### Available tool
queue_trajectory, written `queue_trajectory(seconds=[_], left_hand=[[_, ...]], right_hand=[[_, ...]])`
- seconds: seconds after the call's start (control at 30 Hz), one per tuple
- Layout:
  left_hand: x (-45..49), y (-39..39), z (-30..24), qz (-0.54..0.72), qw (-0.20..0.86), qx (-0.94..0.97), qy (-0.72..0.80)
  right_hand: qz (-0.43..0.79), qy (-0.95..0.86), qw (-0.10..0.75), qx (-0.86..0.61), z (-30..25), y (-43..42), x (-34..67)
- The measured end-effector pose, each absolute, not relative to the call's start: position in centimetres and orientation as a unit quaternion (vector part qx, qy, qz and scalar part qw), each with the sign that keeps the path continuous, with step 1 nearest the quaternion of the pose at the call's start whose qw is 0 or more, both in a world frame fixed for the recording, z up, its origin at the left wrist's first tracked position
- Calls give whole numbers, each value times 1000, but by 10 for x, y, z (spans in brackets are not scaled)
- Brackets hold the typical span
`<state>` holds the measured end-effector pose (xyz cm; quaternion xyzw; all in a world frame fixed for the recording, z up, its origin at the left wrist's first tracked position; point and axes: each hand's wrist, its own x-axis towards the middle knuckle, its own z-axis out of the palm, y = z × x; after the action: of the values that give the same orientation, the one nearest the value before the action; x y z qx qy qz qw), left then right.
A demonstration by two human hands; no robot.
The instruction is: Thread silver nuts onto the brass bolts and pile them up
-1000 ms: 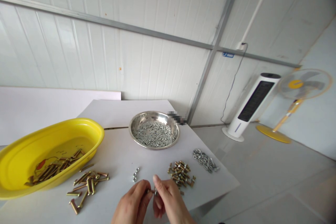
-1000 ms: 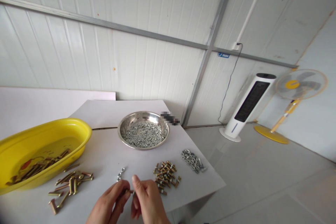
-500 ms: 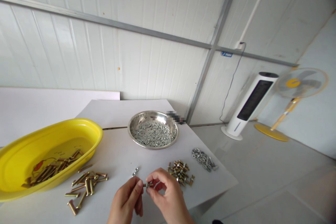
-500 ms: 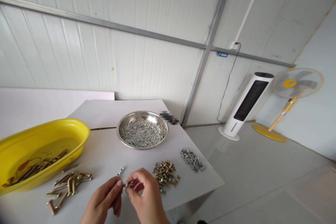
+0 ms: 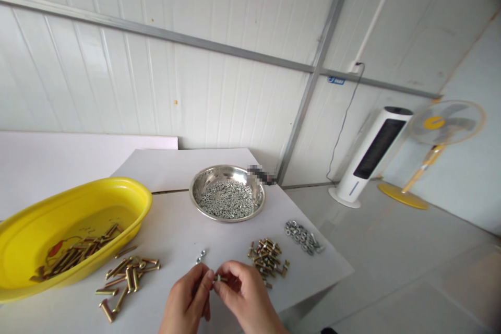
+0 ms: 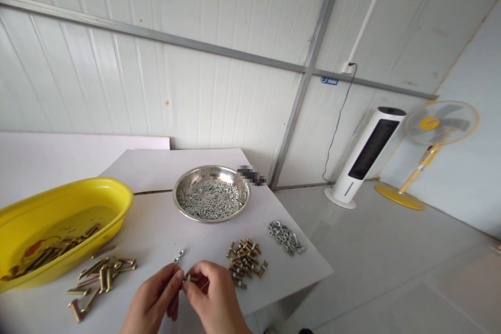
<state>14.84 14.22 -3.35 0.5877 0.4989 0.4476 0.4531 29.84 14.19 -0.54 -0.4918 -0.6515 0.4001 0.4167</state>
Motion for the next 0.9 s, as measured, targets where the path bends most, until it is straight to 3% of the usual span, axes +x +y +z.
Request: queue_trajectory(seconds=[0.4,0.9], left_hand=[[147,142,-26,438,430,611,500],[131,146,-23,481,347,612,523]], right_hand=[[239,-707,408,-526,4,156,324],[14,-698,309,-646,-2,196,375]])
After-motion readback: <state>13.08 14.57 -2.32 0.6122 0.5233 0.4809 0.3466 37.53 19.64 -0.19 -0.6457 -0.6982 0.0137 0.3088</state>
